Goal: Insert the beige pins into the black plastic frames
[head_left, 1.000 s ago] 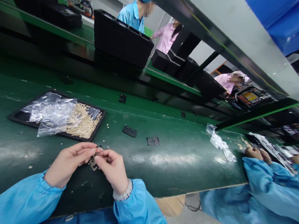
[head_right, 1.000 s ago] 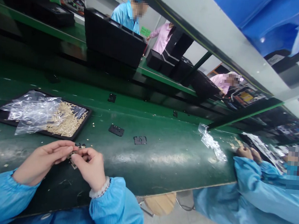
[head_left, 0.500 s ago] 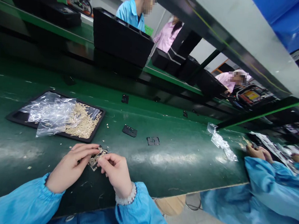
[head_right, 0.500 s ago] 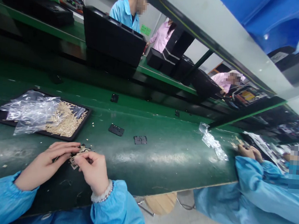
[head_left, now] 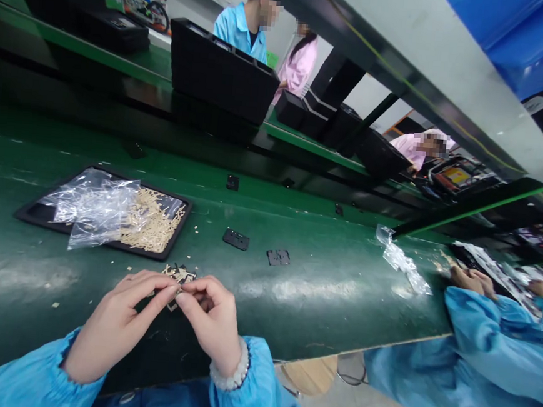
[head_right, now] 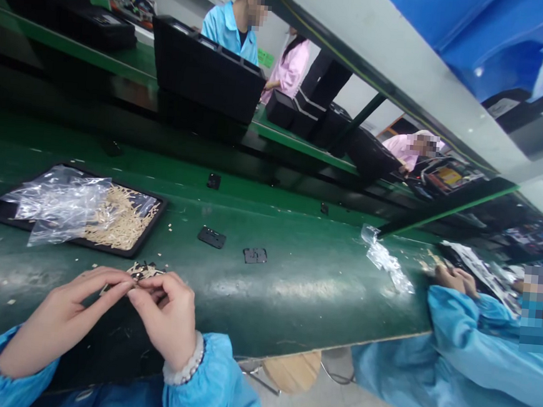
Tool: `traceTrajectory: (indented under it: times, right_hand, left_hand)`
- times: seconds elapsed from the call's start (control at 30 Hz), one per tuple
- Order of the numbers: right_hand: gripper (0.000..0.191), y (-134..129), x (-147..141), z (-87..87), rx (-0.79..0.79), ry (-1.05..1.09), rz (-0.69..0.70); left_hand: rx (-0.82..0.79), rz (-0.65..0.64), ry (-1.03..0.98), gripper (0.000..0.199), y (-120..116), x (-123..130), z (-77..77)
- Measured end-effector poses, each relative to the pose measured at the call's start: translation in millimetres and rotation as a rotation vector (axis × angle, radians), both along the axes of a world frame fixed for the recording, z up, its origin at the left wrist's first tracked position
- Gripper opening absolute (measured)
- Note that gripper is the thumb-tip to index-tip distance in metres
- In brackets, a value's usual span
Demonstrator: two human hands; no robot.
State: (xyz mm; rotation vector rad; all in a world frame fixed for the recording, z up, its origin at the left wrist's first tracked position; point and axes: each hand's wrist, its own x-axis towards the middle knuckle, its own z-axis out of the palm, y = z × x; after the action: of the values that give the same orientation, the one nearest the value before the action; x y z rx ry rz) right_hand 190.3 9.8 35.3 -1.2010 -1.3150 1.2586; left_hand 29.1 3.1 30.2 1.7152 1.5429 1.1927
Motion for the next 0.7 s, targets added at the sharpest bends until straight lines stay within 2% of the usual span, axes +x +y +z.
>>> traceTrajectory:
  times: [0.1,0.23,0.33,0.43,0.53,0.7]
  right_hand:
    - [0.017,-1.0,-3.6,4.8,0.103,-0.061,-0.063]
    - [0.018,-1.9,-12.2,4.5,0.103,-0.029,-0.124]
    - [0.017,-4.8,-16.7,0.6,0.153,-0.035,-0.149]
    - [0.006,-7.9,-16.1,-1.4,0.335,-0.12,-0.189]
    - [0.01,-7.1,-11.7,1.5,0.558,-0.282,-0.131]
    - [0.017,4.6,-7.3,7.7,0.691,-0.446,0.022]
  left_hand:
    - [-0.029,0.038,0.005,0.042,-4.0,0.9,2.6]
    - [-0.152,0.074,-0.148,0.053,-5.5,5.2,2.9]
    - [-0.122,0.103,-0.19,0.052,-5.9,8.0,4.2]
    - [-0.001,0.108,-0.109,0.045,-7.1,6.7,5.9]
    - [0.181,0.085,0.024,0.035,-7.9,-0.5,7.8]
    - [0.502,-0.063,0.356,0.019,-5.6,-18.2,12.7]
